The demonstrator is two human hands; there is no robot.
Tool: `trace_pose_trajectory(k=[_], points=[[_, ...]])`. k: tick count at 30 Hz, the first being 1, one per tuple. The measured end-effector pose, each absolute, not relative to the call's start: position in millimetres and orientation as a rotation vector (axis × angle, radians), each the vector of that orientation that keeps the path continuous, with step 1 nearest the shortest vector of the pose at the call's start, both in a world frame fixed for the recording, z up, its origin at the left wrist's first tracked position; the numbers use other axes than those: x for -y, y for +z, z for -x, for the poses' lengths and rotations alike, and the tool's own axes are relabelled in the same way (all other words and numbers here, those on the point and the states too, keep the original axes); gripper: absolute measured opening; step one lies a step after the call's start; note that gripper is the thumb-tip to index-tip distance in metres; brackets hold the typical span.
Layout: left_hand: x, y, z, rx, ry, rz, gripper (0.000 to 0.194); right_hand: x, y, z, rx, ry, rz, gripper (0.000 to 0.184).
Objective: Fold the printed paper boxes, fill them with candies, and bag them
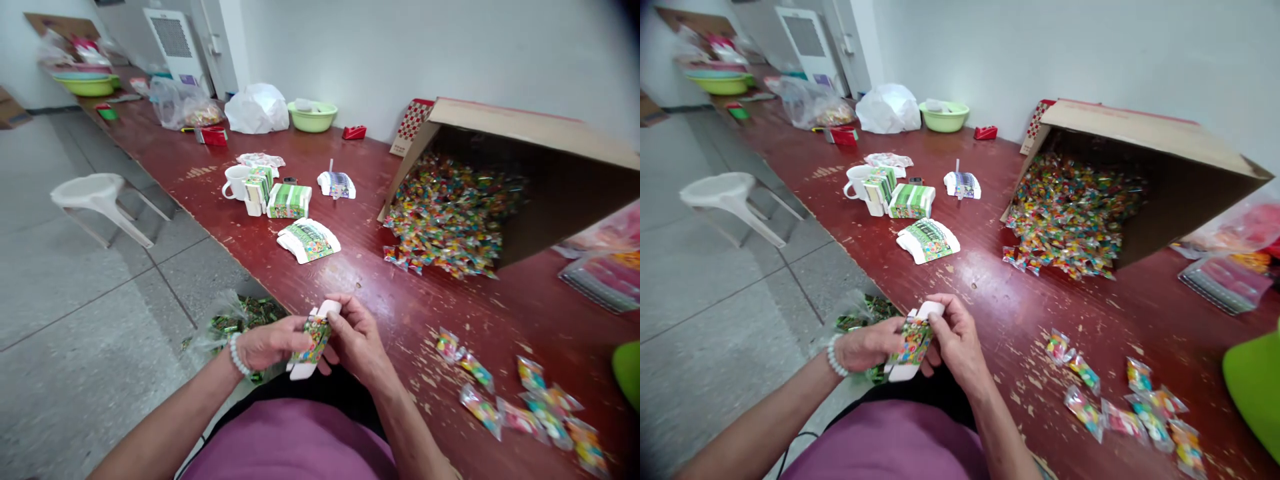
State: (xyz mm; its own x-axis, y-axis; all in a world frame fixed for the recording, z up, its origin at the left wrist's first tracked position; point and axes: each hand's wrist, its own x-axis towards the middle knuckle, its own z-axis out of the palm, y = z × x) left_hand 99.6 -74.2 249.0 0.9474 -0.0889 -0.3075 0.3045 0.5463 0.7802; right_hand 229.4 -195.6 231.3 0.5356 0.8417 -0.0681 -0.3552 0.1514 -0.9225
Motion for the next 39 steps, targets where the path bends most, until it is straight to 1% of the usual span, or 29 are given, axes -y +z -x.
trace_pose_trajectory(k=[2, 4, 9, 11, 13, 15, 16, 18, 20, 22, 26, 30, 33, 39], points=[[81, 242, -103, -0.159, -0.271, -0.915, 0.053, 199, 234, -228, 0.593, 1.013, 1.075, 0.027], [86, 237, -106, -0.128, -0.232, -0.888, 0.051, 202, 238, -227, 0.619, 1.049, 1.053, 0.032], [91, 240, -107, -0.19, -0.103, -0.949, 0.054, 208, 252, -224, 0.67, 1.005, 1.128, 0.065], [90, 246, -108, -0.21, -0.07, -0.969, 0.052, 210, 256, -221, 0.673, 1.03, 1.127, 0.073], [90, 250, -108, -0.207, -0.061, -0.974, 0.052, 210, 256, -217, 0.699, 1.047, 1.116, 0.075], [90, 252, -108, -0.184, -0.076, -0.98, 0.057, 212, 255, -213, 0.755, 0.973, 1.149, 0.073], [90, 252, -108, -0.173, -0.084, -0.983, 0.06, 213, 254, -212, 0.793, 0.872, 1.205, 0.071], [91, 251, -107, -0.176, -0.091, -0.984, 0.066, 215, 253, -212, 0.902, 0.55, 1.382, 0.061], [93, 250, -106, -0.21, -0.083, -0.985, 0.069, 218, 254, -214, 1.036, 0.206, 1.571, 0.047], [93, 250, -105, -0.239, -0.091, -1.015, 0.067, 221, 259, -218, 1.18, 0.035, 1.69, 0.037], [91, 251, -105, -0.246, -0.144, -1.094, 0.064, 226, 271, -229, 1.365, 0.063, 1.73, 0.026], [86, 254, -107, -0.224, -0.195, -1.165, 0.063, 229, 276, -235, 1.38, 0.251, 1.704, 0.023], [82, 256, -107, -0.192, -0.268, -1.24, 0.061, 231, 277, -240, 1.38, 0.348, 1.683, 0.016], [76, 258, -109, -0.157, -0.339, -1.274, 0.047, 234, 278, -247, 1.401, 0.471, 1.598, 0.013]])
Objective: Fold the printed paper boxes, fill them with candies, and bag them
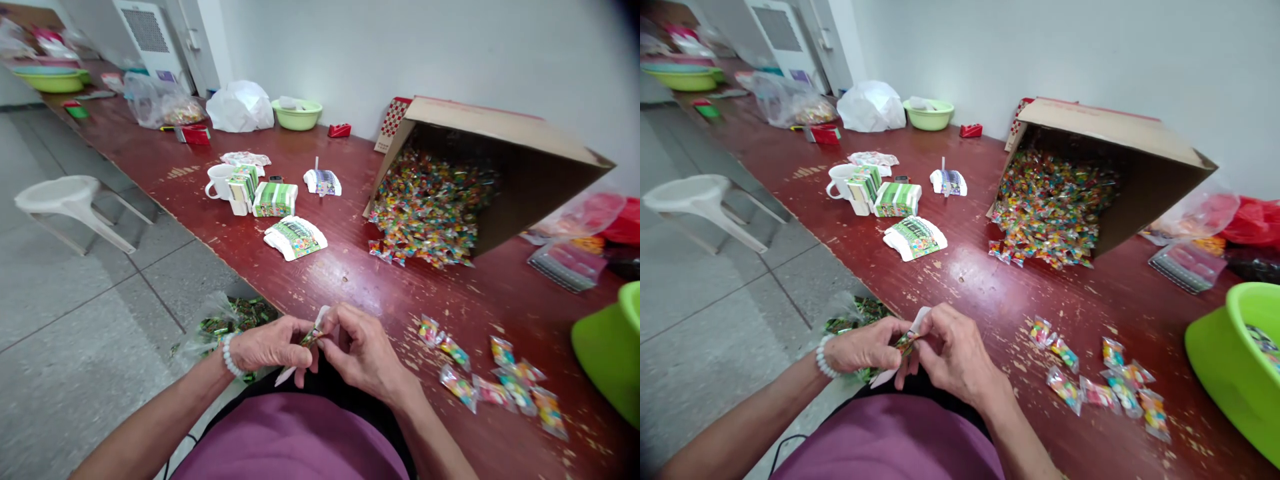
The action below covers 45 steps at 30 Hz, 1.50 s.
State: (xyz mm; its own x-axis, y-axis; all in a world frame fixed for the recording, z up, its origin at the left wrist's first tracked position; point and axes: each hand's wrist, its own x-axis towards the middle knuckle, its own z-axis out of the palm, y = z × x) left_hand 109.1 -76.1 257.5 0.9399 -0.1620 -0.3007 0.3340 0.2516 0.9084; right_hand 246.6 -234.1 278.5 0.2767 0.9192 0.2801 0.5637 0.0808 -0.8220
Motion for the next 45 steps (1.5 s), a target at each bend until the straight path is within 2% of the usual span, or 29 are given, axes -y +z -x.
trace_pose_trajectory(k=[5, 9, 11, 14, 17, 19, 21, 22, 26, 29, 31, 35, 40, 45], points=[[80, 256, -111, -0.196, -0.39, -1.275, 0.036, 240, 276, -247, 1.317, 0.822, 1.558, 0.016], [90, 258, -111, -0.308, -0.4, -1.248, 0.022, 240, 264, -245, 1.194, 0.931, 1.497, 0.015], [93, 261, -111, -0.388, -0.333, -1.263, 0.019, 238, 257, -242, 1.098, 0.786, 1.543, 0.014], [98, 262, -114, -0.471, -0.214, -1.296, 0.022, 232, 246, -235, 0.918, 0.445, 1.655, 0.025], [103, 258, -119, -0.477, -0.118, -1.301, 0.027, 228, 239, -231, 0.83, 0.522, 1.608, 0.016], [106, 253, -123, -0.47, -0.047, -1.406, 0.026, 228, 238, -233, 0.812, 0.554, 1.581, 0.031], [109, 250, -126, -0.489, 0.08, -1.544, 0.022, 230, 239, -237, 0.822, 0.47, 1.61, 0.034], [110, 250, -127, -0.505, 0.155, -1.58, 0.024, 231, 241, -240, 0.838, 0.446, 1.627, 0.033], [120, 248, -128, -0.588, 0.388, -1.513, 0.057, 231, 242, -243, 0.785, 0.516, 1.602, 0.023], [125, 247, -126, -0.649, 0.48, -1.486, 0.065, 227, 235, -236, 0.656, 0.516, 1.502, 0.039], [125, 247, -126, -0.663, 0.475, -1.484, 0.062, 225, 229, -230, 0.61, 0.51, 1.429, 0.041], [118, 249, -126, -0.596, 0.412, -1.414, 0.049, 225, 223, -226, 0.576, 0.552, 1.307, 0.026], [110, 255, -125, -0.484, 0.298, -1.29, 0.03, 231, 226, -240, 0.558, 0.73, 1.27, 0.018], [110, 253, -122, -0.463, 0.264, -1.426, 0.023, 234, 234, -258, 0.59, 0.837, 1.324, 0.02]])
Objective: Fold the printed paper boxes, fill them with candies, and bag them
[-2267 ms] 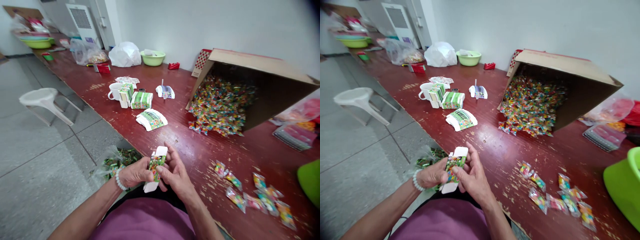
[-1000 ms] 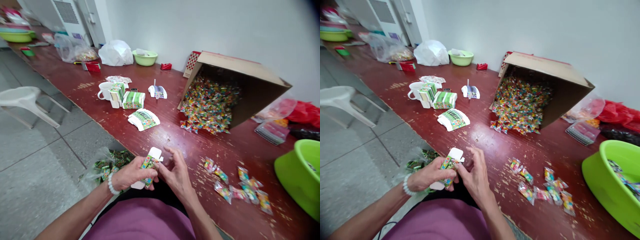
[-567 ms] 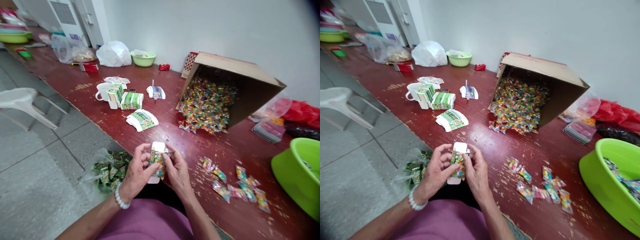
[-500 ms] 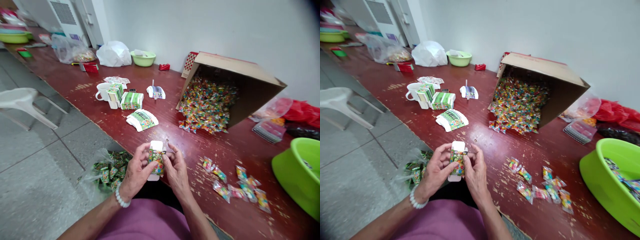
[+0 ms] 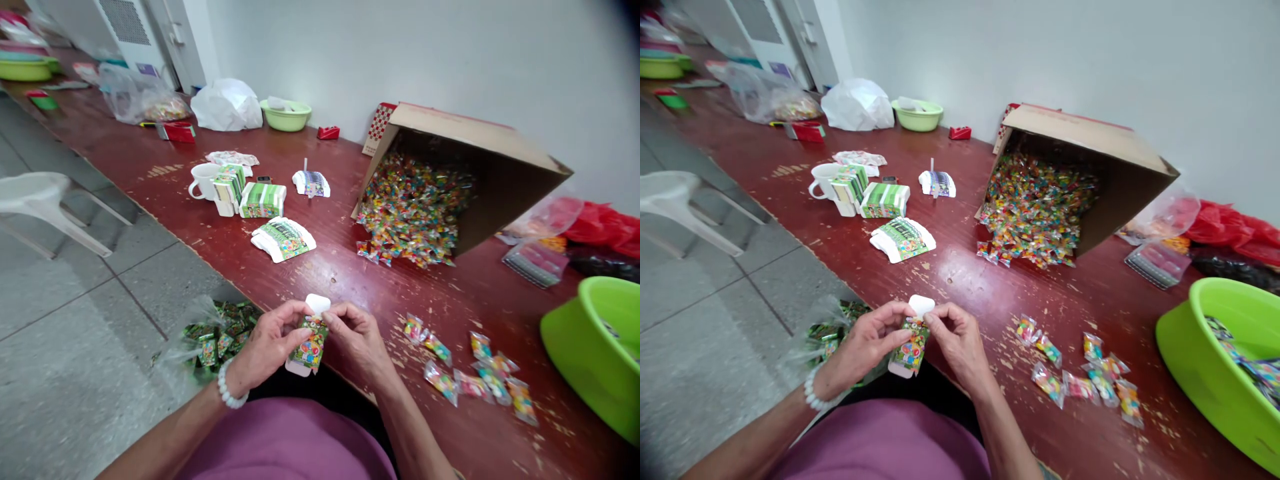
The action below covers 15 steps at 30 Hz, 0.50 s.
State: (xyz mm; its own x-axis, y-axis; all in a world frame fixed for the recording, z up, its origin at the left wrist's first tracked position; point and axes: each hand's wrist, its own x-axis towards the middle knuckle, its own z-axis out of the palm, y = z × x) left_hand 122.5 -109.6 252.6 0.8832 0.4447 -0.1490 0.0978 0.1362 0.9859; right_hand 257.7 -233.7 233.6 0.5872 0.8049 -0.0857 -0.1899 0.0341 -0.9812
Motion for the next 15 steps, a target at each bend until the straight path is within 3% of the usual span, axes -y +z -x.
trace_pose_trajectory(k=[5, 8, 10, 12, 15], points=[[105.2, 249.5, -121.5, -0.458, 0.216, -1.515, 0.021, 227.0, 229.0, -259.0, 0.464, 0.932, 1.214, 0.019], [103.4, 250.3, -119.6, -0.447, 0.181, -1.498, 0.02, 225.2, 226.9, -257.8, 0.418, 0.952, 1.121, 0.042], [104.6, 251.9, -118.5, -0.428, 0.185, -1.457, 0.022, 225.8, 228.0, -257.8, 0.47, 0.992, 1.135, 0.035], [107.4, 254.1, -118.0, -0.446, 0.23, -1.406, 0.033, 226.5, 230.1, -257.6, 0.534, 0.989, 1.194, 0.019], [112.6, 256.5, -118.7, -0.535, 0.287, -1.269, 0.062, 225.9, 232.5, -255.4, 0.599, 0.819, 1.279, 0.017]])
